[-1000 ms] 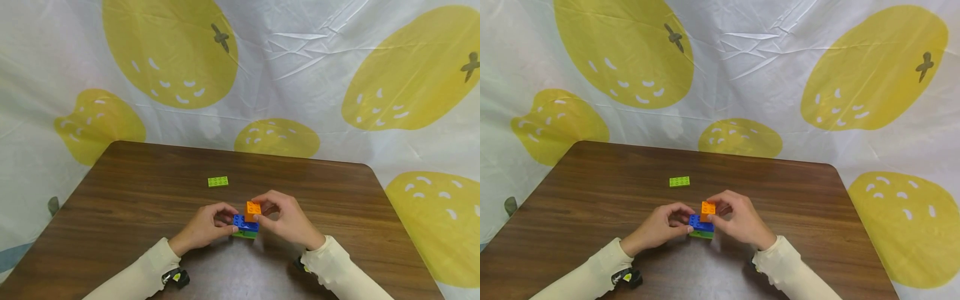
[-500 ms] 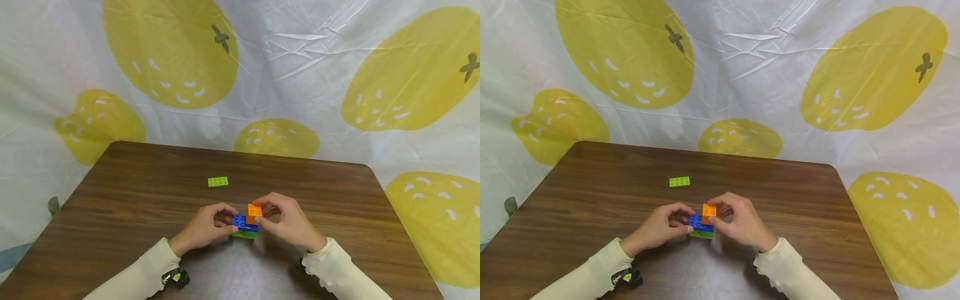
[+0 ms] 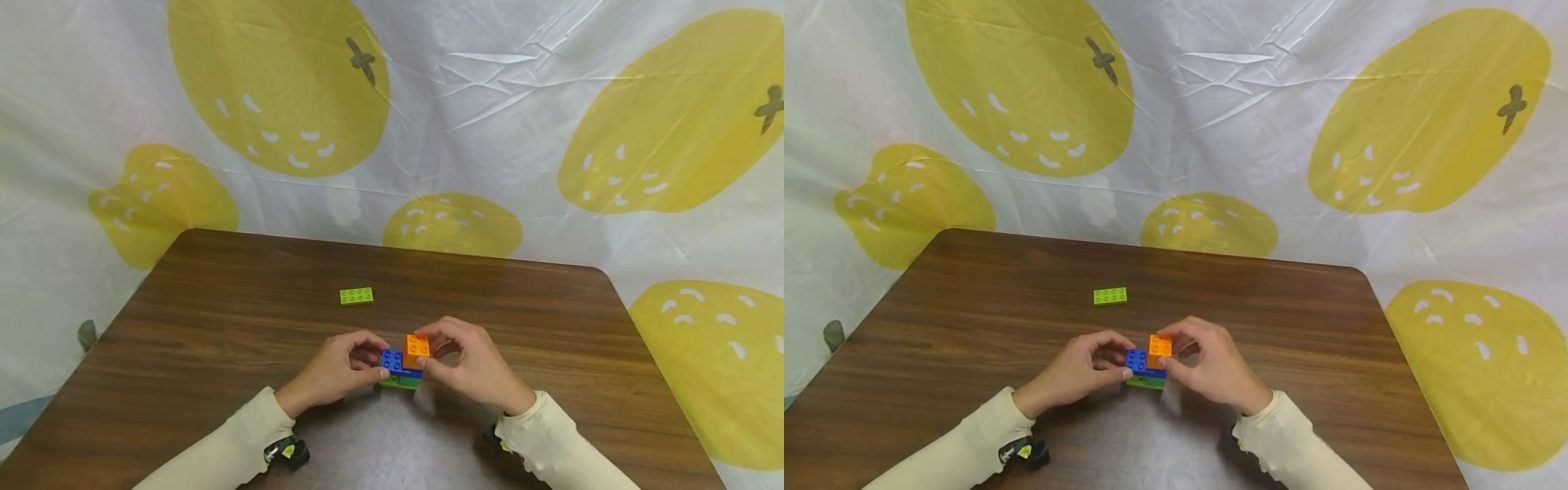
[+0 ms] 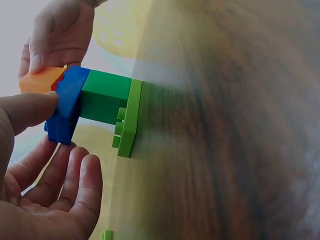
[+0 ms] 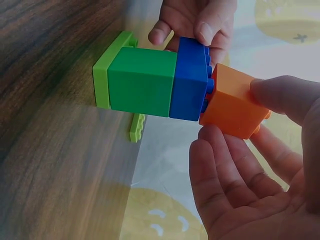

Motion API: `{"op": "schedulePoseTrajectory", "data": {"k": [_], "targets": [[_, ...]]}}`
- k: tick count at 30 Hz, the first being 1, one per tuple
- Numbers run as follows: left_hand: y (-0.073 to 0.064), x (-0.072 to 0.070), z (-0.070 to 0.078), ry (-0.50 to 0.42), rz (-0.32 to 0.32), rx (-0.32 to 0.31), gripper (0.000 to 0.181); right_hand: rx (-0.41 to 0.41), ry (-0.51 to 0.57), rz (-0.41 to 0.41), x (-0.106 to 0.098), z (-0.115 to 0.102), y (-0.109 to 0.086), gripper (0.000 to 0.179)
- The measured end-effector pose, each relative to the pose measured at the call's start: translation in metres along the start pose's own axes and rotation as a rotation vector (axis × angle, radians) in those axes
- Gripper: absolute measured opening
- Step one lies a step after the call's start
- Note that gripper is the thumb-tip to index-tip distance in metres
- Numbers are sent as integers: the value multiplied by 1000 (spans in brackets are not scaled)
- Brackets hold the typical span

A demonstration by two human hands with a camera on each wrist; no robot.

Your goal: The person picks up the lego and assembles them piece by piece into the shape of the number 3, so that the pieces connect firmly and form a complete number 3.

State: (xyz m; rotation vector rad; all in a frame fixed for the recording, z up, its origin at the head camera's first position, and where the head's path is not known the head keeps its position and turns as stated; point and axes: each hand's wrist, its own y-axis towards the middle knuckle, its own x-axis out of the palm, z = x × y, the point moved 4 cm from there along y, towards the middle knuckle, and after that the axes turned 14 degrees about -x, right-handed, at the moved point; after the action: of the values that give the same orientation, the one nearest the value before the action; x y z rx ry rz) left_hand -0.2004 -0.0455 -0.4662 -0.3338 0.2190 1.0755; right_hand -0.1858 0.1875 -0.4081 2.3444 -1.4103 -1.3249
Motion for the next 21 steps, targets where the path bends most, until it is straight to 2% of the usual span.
{"op": "schedulePoseTrajectory", "data": {"k": [21], "targets": [[0, 0, 0, 14, -3, 0, 33, -51, 15, 1, 2, -2, -3, 34]]}}
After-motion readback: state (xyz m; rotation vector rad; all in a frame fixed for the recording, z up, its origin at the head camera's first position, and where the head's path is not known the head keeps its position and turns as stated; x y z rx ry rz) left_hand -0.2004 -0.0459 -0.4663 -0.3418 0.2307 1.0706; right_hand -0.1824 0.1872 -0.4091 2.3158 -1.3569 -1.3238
